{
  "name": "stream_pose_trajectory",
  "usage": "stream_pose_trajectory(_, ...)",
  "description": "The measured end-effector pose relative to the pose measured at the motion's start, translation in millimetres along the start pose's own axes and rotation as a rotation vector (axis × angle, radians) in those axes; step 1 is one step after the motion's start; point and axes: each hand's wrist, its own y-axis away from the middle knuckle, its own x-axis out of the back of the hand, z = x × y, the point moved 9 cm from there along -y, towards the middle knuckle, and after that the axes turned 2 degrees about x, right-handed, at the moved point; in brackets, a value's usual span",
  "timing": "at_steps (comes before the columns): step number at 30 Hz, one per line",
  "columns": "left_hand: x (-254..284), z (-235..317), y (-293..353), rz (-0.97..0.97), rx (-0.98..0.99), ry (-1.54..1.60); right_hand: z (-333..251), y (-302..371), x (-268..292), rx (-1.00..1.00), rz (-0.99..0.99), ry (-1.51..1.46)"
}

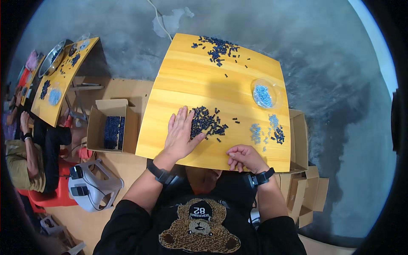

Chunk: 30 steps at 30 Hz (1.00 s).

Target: Assembling small black plastic components on a wooden table.

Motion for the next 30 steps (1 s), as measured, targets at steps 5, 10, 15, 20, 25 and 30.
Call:
stream_pose_trajectory(5, -7.3, -16.2, -3.3, -0.055, 0.034, 0.135, 0.1, 0.6, 1.8, 0.050, -0.015, -0.025)
stream_pose_trajectory(10, -10.5, -24.8, -4.2, -0.109, 0.037, 0.258, -1.2, 1.3, 3.6, 0.105, -0.037, -0.065)
stream_pose_trajectory(15, -5.9, -31.2, -3.6, -0.247, 0.088, 0.541, 1.2, 1.9, 5.9, 0.154, -0.039, -0.070)
stream_pose_trajectory(20, -4.5, -30.3, -3.3, -0.294, 0.183, 0.814, 2.5, 4.1, 8.1, 0.199, -0.047, -0.100)
stream_pose_trajectory(25, 2.0, -28.4, -4.9, -0.401, 0.226, 0.724, 0.5, 6.3, 5.1, 0.235, -0.097, -0.086)
stream_pose_trajectory(30, 40.8, -40.1, 3.9, -0.500, 0.391, 0.744, -3.9, 7.9, 8.4, 0.263, -0.120, -0.138)
